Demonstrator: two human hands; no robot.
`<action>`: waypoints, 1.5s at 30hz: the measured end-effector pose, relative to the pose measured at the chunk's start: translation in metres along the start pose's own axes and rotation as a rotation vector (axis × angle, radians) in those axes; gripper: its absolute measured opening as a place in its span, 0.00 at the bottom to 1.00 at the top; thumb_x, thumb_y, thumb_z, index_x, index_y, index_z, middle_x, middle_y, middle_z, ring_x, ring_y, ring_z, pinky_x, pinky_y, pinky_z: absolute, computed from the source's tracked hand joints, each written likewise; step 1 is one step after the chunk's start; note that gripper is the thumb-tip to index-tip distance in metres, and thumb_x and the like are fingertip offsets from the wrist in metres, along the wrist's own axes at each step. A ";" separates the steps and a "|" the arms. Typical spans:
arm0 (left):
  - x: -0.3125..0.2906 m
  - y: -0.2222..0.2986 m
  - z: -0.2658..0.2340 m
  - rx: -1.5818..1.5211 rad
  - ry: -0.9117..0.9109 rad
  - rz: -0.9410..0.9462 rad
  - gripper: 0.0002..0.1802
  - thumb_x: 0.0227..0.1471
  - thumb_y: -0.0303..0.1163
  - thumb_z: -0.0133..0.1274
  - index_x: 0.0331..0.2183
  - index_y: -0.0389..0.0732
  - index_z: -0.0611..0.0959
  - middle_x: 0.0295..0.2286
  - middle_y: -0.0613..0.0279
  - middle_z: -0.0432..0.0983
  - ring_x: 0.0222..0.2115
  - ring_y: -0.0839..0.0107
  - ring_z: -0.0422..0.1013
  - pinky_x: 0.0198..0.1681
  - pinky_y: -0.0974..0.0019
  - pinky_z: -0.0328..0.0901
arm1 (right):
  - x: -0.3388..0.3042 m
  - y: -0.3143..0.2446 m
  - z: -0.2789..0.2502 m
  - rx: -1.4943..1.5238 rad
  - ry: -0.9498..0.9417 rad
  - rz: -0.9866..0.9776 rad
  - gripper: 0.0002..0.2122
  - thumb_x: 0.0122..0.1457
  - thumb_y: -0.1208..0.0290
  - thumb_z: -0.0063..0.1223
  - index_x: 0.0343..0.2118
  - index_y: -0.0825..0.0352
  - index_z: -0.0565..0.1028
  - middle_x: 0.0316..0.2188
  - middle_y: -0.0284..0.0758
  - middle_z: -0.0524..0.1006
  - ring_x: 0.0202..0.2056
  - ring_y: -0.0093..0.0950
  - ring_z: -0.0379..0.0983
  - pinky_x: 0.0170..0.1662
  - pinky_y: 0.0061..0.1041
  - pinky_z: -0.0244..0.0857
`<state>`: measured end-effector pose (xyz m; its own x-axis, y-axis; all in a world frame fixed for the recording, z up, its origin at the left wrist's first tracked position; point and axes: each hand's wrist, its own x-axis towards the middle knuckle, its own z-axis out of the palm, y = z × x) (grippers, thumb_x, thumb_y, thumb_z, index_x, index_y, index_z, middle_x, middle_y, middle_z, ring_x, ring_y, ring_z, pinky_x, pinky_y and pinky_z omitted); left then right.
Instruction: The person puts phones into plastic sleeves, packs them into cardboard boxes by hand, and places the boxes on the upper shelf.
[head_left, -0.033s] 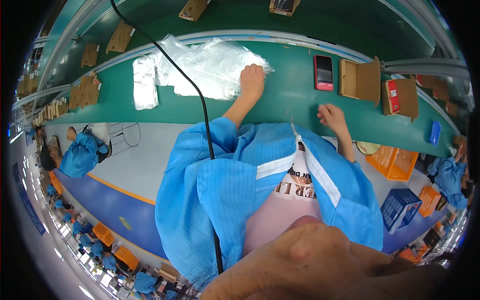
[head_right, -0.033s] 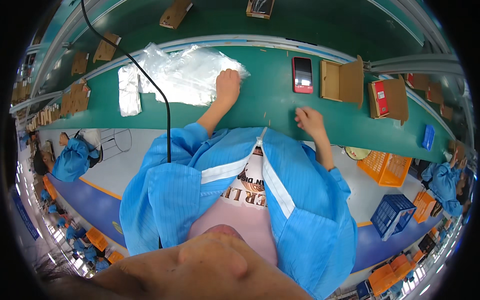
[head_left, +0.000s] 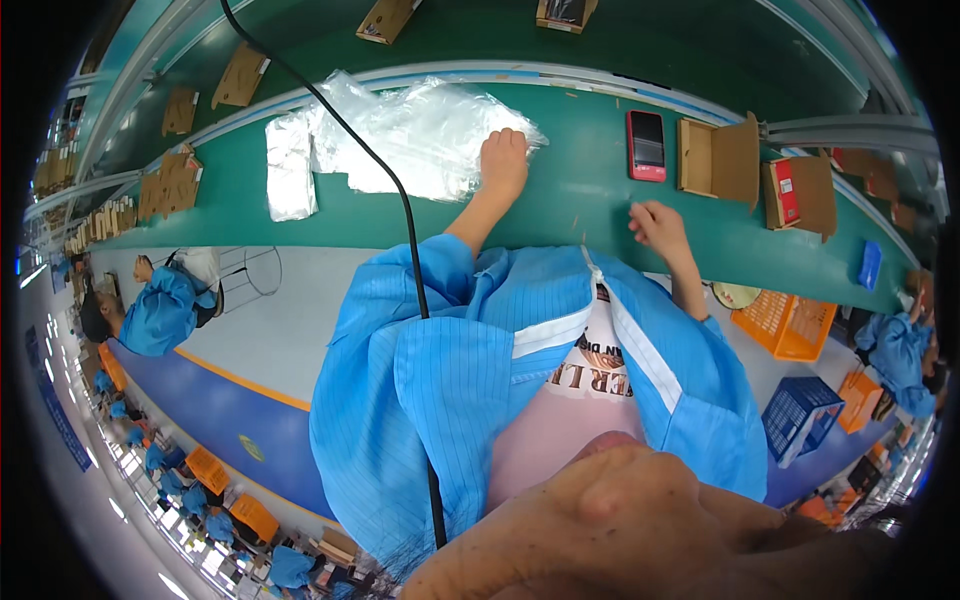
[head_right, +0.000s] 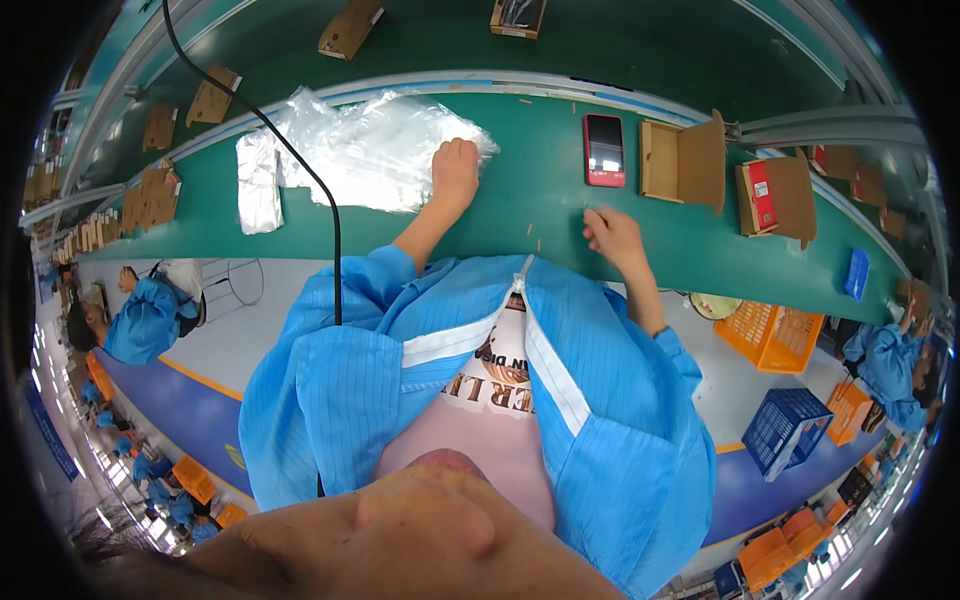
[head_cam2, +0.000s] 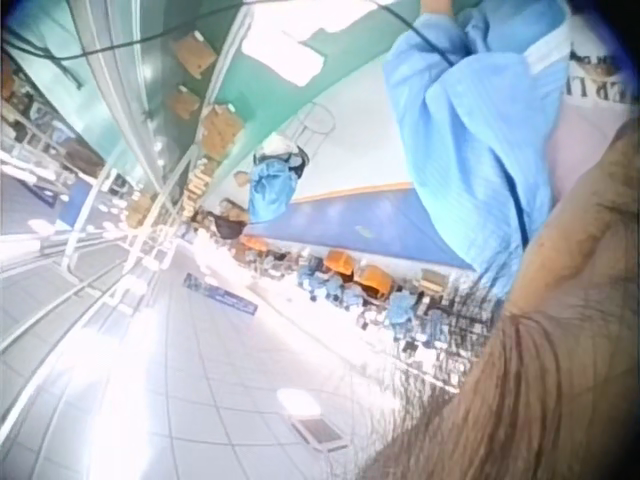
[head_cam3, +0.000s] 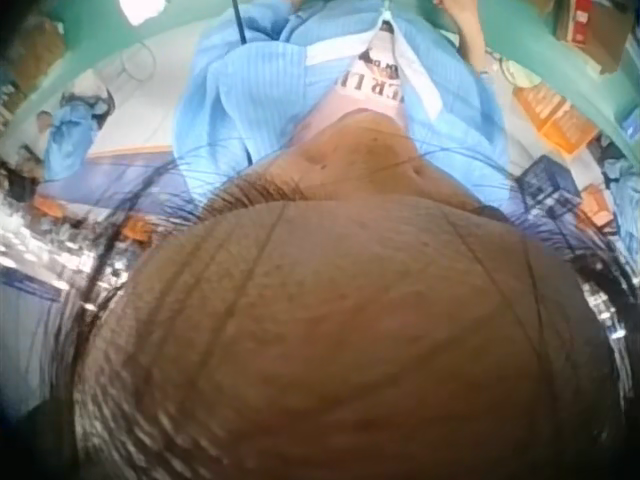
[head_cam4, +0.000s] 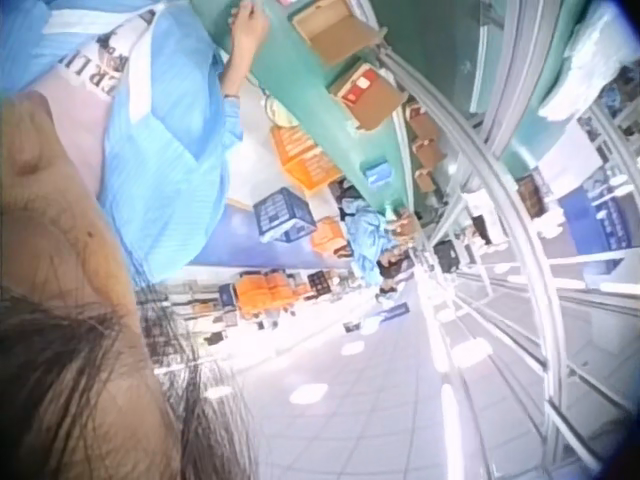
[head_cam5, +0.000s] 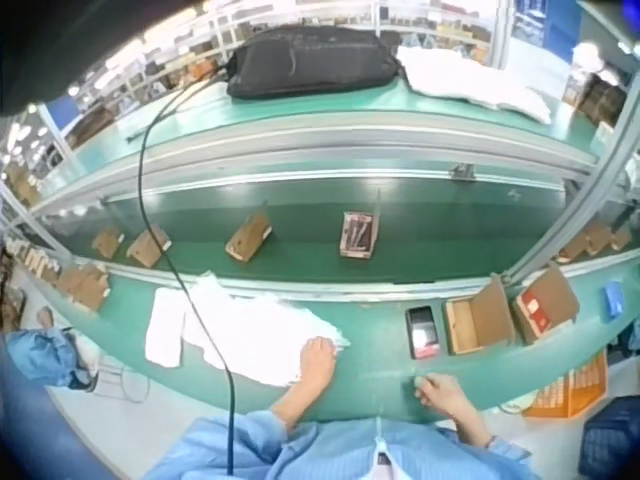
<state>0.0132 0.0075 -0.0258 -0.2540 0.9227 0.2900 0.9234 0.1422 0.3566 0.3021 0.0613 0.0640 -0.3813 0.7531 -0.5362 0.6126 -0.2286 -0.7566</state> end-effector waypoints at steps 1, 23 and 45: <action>0.000 -0.006 0.006 0.002 0.009 0.058 0.08 0.40 0.27 0.55 0.27 0.38 0.74 0.26 0.55 0.67 0.29 0.56 0.65 0.31 0.56 0.61 | 0.010 -0.002 -0.001 -0.087 0.072 -0.063 0.12 0.58 0.64 0.49 0.27 0.70 0.74 0.20 0.37 0.76 0.17 0.26 0.71 0.22 0.25 0.64; -0.021 0.040 0.006 -0.251 -0.113 0.097 0.05 0.41 0.23 0.51 0.27 0.39 0.76 0.26 0.53 0.70 0.31 0.54 0.67 0.33 0.54 0.63 | 0.074 -0.034 -0.031 0.493 0.046 -0.020 0.20 0.56 0.56 0.54 0.39 0.70 0.69 0.31 0.35 0.72 0.30 0.23 0.72 0.26 0.21 0.74; 0.019 0.079 -0.056 -0.265 0.036 0.325 0.10 0.39 0.27 0.50 0.30 0.45 0.78 0.21 0.64 0.69 0.24 0.65 0.69 0.25 0.63 0.65 | 0.006 -0.045 0.053 0.401 -0.137 0.073 0.14 0.61 0.61 0.48 0.37 0.71 0.69 0.24 0.35 0.74 0.28 0.21 0.75 0.31 0.22 0.72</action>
<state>0.0653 0.0166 0.0572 0.0243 0.8906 0.4541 0.8522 -0.2559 0.4563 0.2354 0.0440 0.0750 -0.4517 0.6436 -0.6178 0.3339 -0.5202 -0.7861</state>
